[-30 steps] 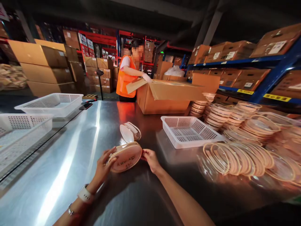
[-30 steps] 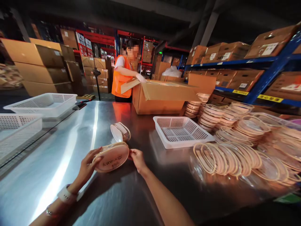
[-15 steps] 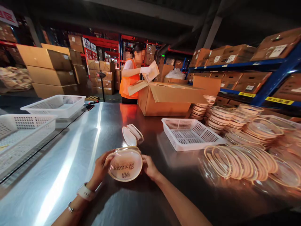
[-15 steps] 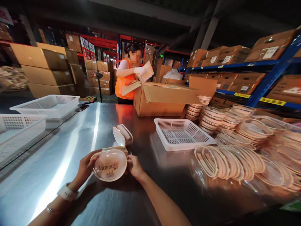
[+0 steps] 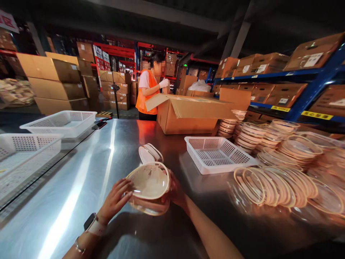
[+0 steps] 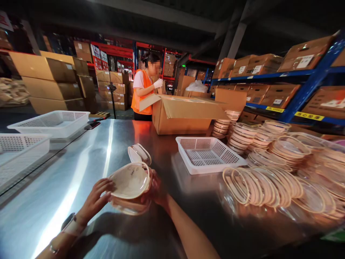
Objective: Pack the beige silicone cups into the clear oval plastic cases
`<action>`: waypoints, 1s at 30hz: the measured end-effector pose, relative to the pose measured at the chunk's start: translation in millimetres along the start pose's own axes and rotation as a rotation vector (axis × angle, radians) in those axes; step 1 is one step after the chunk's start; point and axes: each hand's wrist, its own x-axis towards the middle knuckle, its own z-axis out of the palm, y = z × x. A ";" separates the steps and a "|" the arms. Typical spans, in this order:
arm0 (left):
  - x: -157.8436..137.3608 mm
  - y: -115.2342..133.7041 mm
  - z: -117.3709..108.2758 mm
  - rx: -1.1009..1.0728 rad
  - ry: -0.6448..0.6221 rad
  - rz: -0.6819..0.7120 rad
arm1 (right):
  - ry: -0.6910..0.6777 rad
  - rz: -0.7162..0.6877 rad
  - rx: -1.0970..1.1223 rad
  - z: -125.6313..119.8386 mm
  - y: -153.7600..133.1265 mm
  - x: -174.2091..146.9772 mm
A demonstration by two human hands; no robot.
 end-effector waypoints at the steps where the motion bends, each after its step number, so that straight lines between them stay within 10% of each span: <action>1: -0.2 -1.6 -0.6 0.027 -0.001 0.036 | -0.035 -0.052 -0.003 -3.5 -0.4 0.0; 18: -9.3 1.9 -1.2 0.408 0.023 0.229 | -0.102 -0.385 -0.526 5.9 23.1 4.4; 25: -4.7 0.3 4.5 0.484 0.176 0.125 | -0.057 -0.359 -0.494 17.0 10.8 -17.4; 30: -1.2 8.7 6.8 0.439 0.178 0.073 | -0.284 -0.174 -0.303 10.4 -2.7 -13.6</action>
